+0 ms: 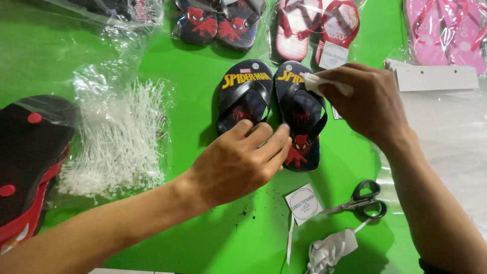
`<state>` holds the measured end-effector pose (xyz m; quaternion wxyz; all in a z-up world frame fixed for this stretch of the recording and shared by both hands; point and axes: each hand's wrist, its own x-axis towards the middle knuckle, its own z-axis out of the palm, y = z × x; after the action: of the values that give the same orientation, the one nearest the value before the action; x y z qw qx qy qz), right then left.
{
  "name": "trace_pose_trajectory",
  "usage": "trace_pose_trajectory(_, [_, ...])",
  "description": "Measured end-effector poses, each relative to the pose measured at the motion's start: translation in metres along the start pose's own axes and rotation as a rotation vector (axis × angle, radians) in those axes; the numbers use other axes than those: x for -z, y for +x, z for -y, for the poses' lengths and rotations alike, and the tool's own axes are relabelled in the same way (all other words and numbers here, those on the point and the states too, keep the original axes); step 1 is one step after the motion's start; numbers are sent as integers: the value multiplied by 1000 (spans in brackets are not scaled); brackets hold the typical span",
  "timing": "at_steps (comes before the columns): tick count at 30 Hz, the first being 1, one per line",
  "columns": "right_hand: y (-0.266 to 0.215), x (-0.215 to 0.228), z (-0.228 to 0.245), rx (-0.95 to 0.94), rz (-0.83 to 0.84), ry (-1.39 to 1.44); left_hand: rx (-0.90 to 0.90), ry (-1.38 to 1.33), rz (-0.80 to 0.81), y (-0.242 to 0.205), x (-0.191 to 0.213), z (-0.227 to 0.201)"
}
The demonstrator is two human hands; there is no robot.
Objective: The person uses scissors to trim the edges of a black Spider-Man flip-flop sole. They then wipe the flip-flop with a white cloth and proceed to cut a white zip tie, preparing to secure the pair of flip-flops together.
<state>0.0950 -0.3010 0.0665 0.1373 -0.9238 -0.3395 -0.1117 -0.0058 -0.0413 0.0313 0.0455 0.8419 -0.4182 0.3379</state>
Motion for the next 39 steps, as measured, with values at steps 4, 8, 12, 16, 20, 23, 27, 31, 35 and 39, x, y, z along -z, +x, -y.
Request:
trace_pose_trajectory(4, [-16, -4, 10, -12, -20, -34, -11, -37, 183, 11, -48, -14])
trace_pose_trajectory(8, [-49, 2, 15, -111, 4, 60, 23, -56, 253, 10, -60, -18])
trace_pose_trajectory(12, [-72, 25, 11, -318, 384, 191, 23, -37, 299, 12, -59, -19])
trace_pose_trajectory(16, [-95, 27, -17, -344, 402, 177, 31, -25, 293, 9, -53, -18])
trace_pose_trajectory(20, [-101, 30, -30, -301, 504, 273, 20, 9, 272, 6, -41, -11])
trace_pose_trajectory(23, [-95, 42, -28, -274, 505, 332, 11, 53, 300, 3, -35, -8])
trace_pose_trajectory(27, [-83, 47, -21, -186, 242, 206, 19, 139, 305, 3, -31, -1])
trace_pose_trajectory(31, [-74, 29, -19, -216, 186, 188, 35, 154, 337, 2, -34, 3])
trace_pose_trajectory(35, [-51, 12, 15, -152, 246, 271, 101, 93, 304, -5, -22, 0])
trace_pose_trajectory(39, [-33, -10, 33, -311, 258, 264, 305, 41, 445, -22, 12, 10])
